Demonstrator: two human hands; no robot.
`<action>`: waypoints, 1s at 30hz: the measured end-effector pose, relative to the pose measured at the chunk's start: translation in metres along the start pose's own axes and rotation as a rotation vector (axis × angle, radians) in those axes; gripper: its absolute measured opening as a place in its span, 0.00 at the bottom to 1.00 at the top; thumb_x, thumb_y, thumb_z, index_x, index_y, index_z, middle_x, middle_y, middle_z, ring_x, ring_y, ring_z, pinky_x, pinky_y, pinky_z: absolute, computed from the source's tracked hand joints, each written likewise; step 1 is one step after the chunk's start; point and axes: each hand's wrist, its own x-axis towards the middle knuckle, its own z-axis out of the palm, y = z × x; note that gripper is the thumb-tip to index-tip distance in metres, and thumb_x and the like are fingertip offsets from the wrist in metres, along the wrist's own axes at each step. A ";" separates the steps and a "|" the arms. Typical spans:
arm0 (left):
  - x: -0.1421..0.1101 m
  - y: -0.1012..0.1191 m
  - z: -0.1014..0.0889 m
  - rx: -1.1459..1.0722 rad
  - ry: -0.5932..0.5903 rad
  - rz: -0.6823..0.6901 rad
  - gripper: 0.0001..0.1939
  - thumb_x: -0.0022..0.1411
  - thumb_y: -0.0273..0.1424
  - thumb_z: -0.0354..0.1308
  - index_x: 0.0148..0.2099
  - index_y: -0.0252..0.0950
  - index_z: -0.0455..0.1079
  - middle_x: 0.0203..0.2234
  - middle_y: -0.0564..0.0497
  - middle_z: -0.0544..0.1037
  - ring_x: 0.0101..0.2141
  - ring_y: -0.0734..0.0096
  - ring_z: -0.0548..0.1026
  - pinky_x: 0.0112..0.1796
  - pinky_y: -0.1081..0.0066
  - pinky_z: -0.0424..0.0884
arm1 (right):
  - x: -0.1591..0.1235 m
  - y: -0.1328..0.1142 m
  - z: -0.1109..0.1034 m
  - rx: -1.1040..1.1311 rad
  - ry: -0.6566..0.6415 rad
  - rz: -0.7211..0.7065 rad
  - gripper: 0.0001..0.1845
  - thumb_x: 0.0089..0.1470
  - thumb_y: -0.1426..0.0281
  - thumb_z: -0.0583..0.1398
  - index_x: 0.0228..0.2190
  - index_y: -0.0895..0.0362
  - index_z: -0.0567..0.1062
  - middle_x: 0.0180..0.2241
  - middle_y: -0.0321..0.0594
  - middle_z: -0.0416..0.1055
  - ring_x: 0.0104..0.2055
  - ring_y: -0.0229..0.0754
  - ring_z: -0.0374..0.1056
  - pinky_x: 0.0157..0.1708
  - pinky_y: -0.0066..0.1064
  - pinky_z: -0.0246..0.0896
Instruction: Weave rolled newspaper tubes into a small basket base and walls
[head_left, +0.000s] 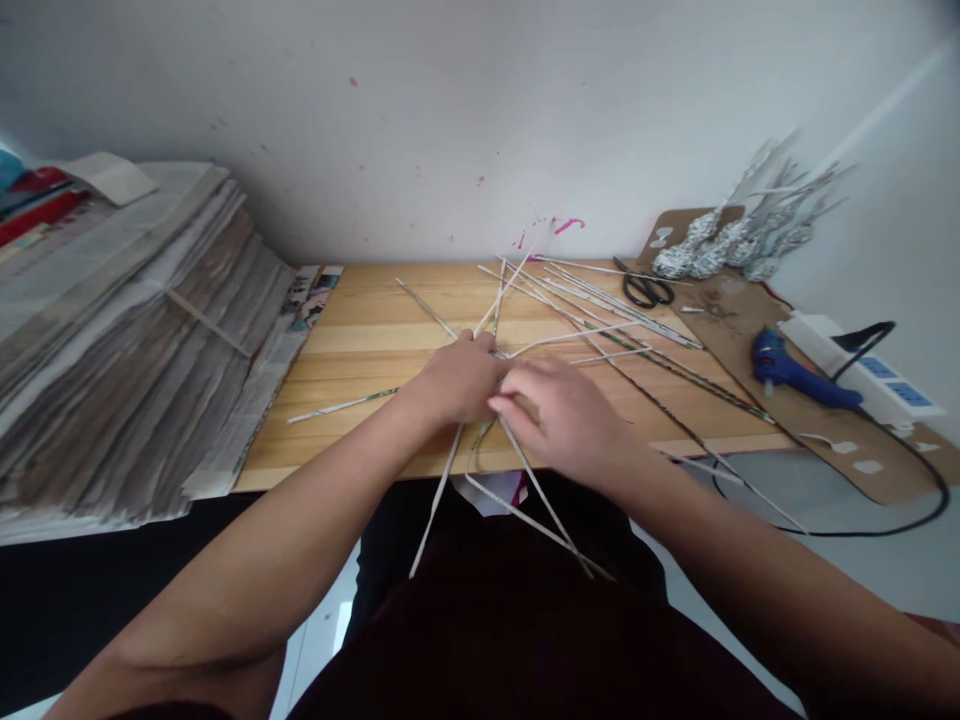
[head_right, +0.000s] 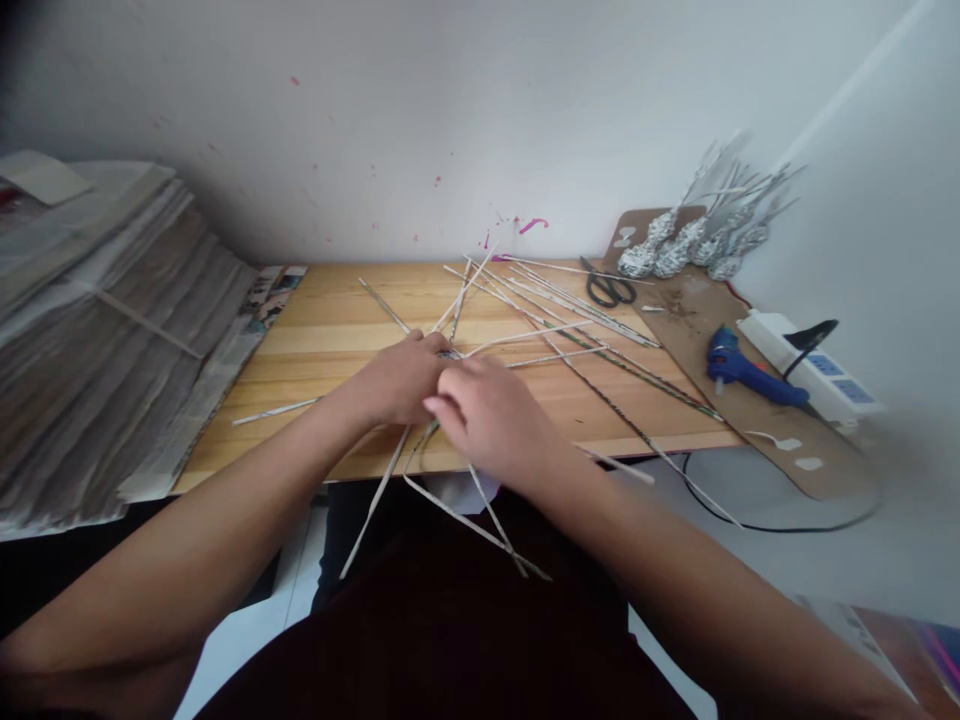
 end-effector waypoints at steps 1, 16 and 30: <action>0.000 0.000 0.001 -0.005 0.012 -0.006 0.21 0.62 0.43 0.55 0.56 0.49 0.72 0.50 0.44 0.71 0.48 0.51 0.67 0.46 0.58 0.67 | 0.004 0.011 -0.001 0.017 0.036 0.060 0.07 0.60 0.68 0.58 0.35 0.59 0.74 0.38 0.46 0.76 0.43 0.45 0.68 0.44 0.36 0.58; -0.004 -0.005 0.005 -0.054 0.059 0.014 0.28 0.65 0.40 0.53 0.67 0.52 0.60 0.58 0.50 0.71 0.50 0.58 0.68 0.53 0.61 0.63 | 0.059 0.066 -0.001 -0.103 -0.259 0.126 0.17 0.51 0.75 0.58 0.42 0.53 0.81 0.40 0.42 0.80 0.42 0.46 0.73 0.36 0.30 0.59; -0.004 -0.002 0.008 -0.072 0.085 -0.080 0.26 0.63 0.30 0.54 0.63 0.47 0.60 0.56 0.52 0.73 0.48 0.56 0.67 0.41 0.64 0.66 | 0.057 0.058 0.005 -0.065 -0.226 0.211 0.12 0.50 0.76 0.60 0.39 0.59 0.76 0.36 0.43 0.78 0.35 0.41 0.71 0.33 0.28 0.57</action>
